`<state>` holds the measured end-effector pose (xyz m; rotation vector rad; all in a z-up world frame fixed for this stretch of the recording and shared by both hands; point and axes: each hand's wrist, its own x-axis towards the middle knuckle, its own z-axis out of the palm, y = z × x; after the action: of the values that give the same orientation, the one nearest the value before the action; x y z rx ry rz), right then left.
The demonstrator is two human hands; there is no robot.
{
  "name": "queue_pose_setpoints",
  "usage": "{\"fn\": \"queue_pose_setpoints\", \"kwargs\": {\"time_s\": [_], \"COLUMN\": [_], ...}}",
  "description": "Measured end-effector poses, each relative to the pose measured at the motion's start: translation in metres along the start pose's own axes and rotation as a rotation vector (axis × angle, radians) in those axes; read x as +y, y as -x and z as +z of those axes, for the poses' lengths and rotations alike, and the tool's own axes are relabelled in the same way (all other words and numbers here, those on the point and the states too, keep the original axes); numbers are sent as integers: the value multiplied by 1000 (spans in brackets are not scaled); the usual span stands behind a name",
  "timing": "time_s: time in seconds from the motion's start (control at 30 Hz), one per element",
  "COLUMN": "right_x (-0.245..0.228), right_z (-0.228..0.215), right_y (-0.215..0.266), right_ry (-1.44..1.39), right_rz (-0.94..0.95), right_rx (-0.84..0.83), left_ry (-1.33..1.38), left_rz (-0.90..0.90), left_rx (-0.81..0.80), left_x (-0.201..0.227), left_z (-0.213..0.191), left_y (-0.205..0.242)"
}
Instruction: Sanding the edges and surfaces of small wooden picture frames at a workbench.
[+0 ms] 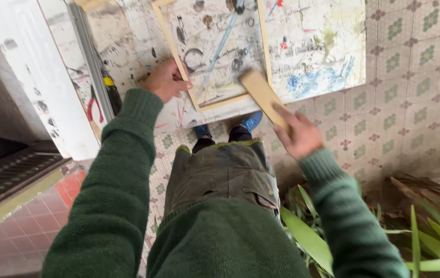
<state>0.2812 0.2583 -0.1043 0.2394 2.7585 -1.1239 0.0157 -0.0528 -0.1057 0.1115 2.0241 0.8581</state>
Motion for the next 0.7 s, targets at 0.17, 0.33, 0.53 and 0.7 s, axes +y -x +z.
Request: {"fn": "queue_pose_setpoints", "kwargs": {"time_s": [0.17, 0.33, 0.53, 0.7], "right_x": [-20, 12, -15, -16], "right_z": [20, 6, 19, 15], "right_y": [-24, 2, -28, -5], "right_ry": [-42, -30, -139, -28], "right_rz": [-82, 25, -45, 200], "right_rx": [-41, -150, 21, -308], "left_ry": [40, 37, 41, -22], "left_rz": [17, 13, 63, 46], "left_rx": [22, 32, 54, 182], "left_x": [2, 4, -6, 11], "left_z": [-2, -2, 7, 15], "left_y": [0, 2, 7, 31]}}
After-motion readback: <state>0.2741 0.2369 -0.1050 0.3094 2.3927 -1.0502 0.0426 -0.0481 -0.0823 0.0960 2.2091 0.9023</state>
